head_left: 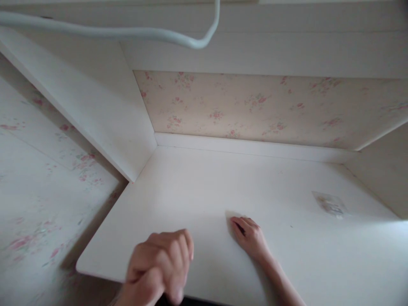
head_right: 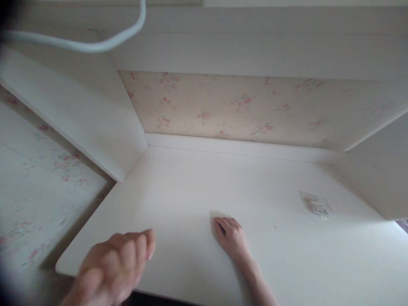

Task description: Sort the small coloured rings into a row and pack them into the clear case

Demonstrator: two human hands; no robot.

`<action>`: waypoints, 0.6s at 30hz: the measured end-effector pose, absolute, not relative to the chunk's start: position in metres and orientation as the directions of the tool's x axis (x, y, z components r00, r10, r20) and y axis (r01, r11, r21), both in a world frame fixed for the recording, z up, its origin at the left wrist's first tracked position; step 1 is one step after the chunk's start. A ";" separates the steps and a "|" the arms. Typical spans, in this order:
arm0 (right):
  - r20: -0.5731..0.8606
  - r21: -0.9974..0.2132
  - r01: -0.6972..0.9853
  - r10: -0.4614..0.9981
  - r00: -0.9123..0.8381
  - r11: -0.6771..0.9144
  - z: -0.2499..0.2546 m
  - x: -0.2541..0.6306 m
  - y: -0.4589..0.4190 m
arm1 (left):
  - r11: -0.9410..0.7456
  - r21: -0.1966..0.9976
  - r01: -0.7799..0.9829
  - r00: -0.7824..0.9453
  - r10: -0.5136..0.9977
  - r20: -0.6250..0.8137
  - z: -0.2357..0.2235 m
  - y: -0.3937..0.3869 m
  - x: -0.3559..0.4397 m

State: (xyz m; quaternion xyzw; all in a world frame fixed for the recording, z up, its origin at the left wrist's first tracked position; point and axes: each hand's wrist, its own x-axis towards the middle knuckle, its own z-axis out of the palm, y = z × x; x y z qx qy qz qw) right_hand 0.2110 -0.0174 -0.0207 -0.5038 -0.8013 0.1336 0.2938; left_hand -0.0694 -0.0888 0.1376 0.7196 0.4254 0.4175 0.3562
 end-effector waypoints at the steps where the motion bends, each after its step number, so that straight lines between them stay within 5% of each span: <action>1: 0.327 -0.517 0.732 0.893 -0.310 0.443 -0.020 0.210 -0.017 | -0.395 0.870 0.296 0.303 0.902 0.307 0.132 -0.077 -0.063; 3: 0.312 -0.541 0.736 0.910 -0.273 0.406 -0.017 0.204 -0.016 | -0.400 0.873 0.278 0.355 0.888 0.293 0.116 -0.057 -0.049; 8: 0.220 -0.629 0.703 0.943 -0.251 0.333 -0.008 0.178 -0.017 | -0.413 0.700 0.582 0.395 0.897 0.200 0.058 -0.026 -0.022; 13: 0.124 -0.553 0.769 0.944 -0.305 0.321 -0.004 0.161 -0.019 | -0.426 0.523 0.738 0.402 0.900 0.166 0.010 -0.014 -0.013; 18: 0.097 -0.519 0.795 0.946 -0.310 0.314 -0.002 0.162 -0.019 | -0.395 0.509 0.765 0.371 0.916 0.153 0.001 -0.011 -0.015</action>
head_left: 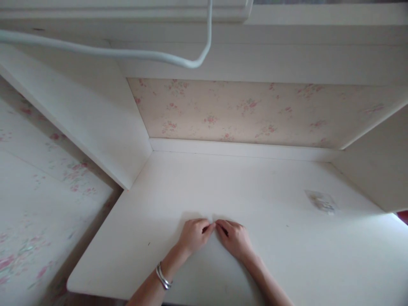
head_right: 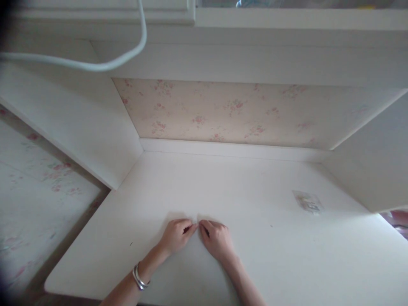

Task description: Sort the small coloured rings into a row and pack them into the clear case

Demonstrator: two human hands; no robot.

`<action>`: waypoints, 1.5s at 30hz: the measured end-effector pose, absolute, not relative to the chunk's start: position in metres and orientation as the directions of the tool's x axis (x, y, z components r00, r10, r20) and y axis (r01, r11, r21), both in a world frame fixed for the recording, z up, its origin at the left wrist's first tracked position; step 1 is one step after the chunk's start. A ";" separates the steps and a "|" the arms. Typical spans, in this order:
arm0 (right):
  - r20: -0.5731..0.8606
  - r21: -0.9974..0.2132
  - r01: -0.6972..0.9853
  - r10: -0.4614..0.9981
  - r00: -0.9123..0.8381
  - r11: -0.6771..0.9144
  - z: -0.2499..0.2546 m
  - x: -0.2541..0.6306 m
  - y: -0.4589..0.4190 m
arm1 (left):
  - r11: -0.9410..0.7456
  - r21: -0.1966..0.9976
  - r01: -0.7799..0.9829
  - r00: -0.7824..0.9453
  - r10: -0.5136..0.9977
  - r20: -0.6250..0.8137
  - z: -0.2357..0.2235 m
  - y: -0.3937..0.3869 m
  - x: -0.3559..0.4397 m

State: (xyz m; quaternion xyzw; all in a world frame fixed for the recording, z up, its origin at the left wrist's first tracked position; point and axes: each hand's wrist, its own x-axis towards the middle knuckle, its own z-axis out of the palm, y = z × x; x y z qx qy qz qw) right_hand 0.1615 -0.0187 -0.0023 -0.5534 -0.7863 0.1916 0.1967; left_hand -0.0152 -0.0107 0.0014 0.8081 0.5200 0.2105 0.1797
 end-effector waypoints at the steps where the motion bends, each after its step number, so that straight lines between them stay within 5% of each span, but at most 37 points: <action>1: 0.095 -0.513 0.800 0.947 -0.308 0.312 -0.002 0.162 -0.019 | -0.387 0.513 0.766 0.366 0.919 0.147 0.002 -0.011 -0.016; 11: 0.085 -0.500 0.813 0.951 -0.297 0.298 -0.001 0.161 -0.019 | -0.471 0.435 0.768 0.447 0.880 0.163 0.003 -0.014 -0.015; 45: 0.078 -0.518 0.806 0.954 -0.291 0.288 0.000 0.161 -0.018 | -0.432 0.462 0.775 0.409 0.899 0.154 0.005 -0.012 -0.015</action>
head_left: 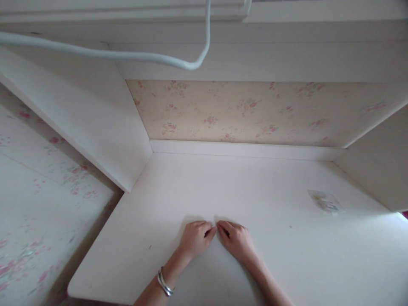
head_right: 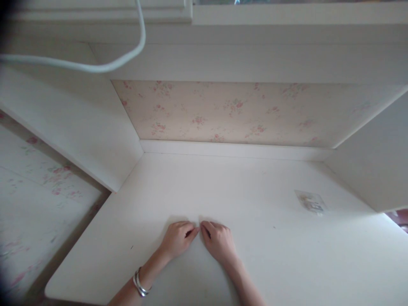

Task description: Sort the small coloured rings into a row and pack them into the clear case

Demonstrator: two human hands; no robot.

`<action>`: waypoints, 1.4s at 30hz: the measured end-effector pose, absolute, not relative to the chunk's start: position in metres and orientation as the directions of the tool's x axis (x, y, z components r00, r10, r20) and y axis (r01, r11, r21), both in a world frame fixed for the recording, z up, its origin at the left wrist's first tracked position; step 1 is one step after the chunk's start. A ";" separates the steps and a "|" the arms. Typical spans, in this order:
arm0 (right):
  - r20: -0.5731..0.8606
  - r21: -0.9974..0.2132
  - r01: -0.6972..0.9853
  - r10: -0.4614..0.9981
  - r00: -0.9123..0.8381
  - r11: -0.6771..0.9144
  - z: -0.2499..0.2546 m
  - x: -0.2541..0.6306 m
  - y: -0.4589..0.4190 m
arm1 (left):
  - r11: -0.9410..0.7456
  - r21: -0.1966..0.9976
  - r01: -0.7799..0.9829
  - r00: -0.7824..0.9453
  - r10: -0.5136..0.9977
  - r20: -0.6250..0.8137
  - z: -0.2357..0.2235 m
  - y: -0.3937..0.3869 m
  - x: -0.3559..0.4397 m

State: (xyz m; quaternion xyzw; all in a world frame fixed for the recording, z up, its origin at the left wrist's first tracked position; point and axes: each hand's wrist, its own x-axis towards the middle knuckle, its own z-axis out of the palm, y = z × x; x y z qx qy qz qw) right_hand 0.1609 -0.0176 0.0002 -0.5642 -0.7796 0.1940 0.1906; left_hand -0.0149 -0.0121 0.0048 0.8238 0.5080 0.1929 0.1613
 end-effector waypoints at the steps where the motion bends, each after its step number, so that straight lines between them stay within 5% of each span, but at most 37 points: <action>1: 0.076 -0.520 0.805 0.954 -0.289 0.285 0.000 0.161 -0.018 | -0.431 0.461 0.776 0.408 0.900 0.154 0.005 -0.012 -0.015; 42: 0.091 -0.529 0.797 0.953 -0.287 0.291 0.001 0.160 -0.018 | -0.418 0.471 0.777 0.401 0.905 0.142 0.003 -0.012 -0.014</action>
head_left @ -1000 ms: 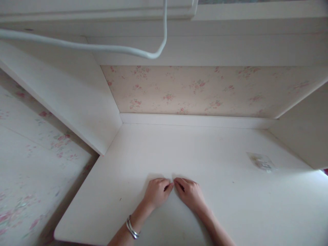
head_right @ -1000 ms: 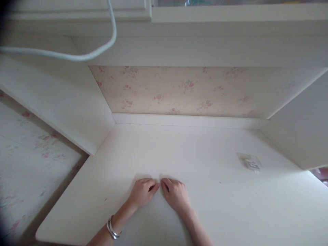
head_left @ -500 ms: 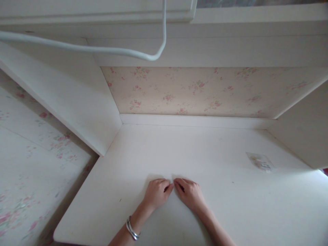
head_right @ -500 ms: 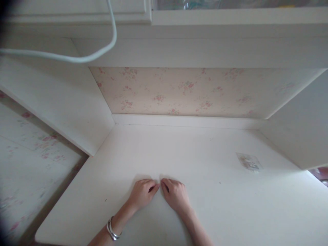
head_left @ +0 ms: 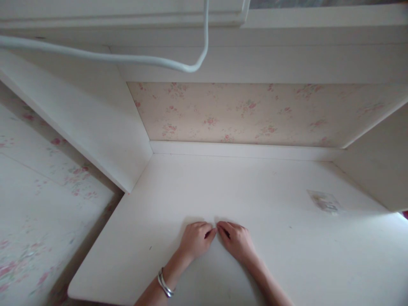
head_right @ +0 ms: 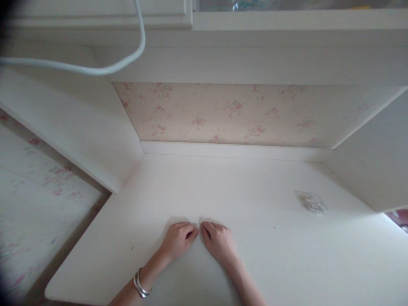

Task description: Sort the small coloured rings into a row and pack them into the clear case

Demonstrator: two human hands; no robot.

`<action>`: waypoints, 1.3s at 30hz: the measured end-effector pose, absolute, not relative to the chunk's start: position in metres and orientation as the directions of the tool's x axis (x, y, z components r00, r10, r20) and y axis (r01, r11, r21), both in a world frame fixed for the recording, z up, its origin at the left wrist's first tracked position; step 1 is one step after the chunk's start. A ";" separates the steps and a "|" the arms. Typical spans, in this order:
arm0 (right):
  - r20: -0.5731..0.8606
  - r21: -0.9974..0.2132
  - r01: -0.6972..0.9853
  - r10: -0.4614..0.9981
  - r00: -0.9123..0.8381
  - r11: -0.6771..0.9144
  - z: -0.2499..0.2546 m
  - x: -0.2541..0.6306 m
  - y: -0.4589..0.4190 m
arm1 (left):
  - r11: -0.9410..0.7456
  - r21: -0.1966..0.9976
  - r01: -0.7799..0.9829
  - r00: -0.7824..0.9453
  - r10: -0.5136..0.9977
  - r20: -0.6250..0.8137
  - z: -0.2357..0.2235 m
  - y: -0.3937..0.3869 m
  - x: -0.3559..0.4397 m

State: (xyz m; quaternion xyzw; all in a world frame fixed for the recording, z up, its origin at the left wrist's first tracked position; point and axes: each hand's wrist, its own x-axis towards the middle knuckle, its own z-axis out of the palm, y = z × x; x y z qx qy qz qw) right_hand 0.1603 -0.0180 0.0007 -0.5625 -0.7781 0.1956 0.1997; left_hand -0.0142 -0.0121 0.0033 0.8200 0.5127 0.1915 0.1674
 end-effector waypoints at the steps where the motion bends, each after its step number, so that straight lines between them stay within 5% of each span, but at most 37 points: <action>1: 0.091 -0.526 0.800 0.954 -0.285 0.289 0.001 0.160 -0.018 | -0.421 0.469 0.776 0.405 0.903 0.141 0.003 -0.012 -0.014; 31: 0.072 -0.574 0.761 0.945 -0.319 0.301 0.006 0.164 -0.021 | -0.444 0.438 0.781 0.428 0.893 0.141 0.004 -0.013 -0.015; 39: 0.168 -0.626 0.738 0.968 -0.188 0.252 -0.004 0.251 -0.008 | -0.471 0.429 0.771 0.455 0.878 0.147 0.006 -0.013 -0.016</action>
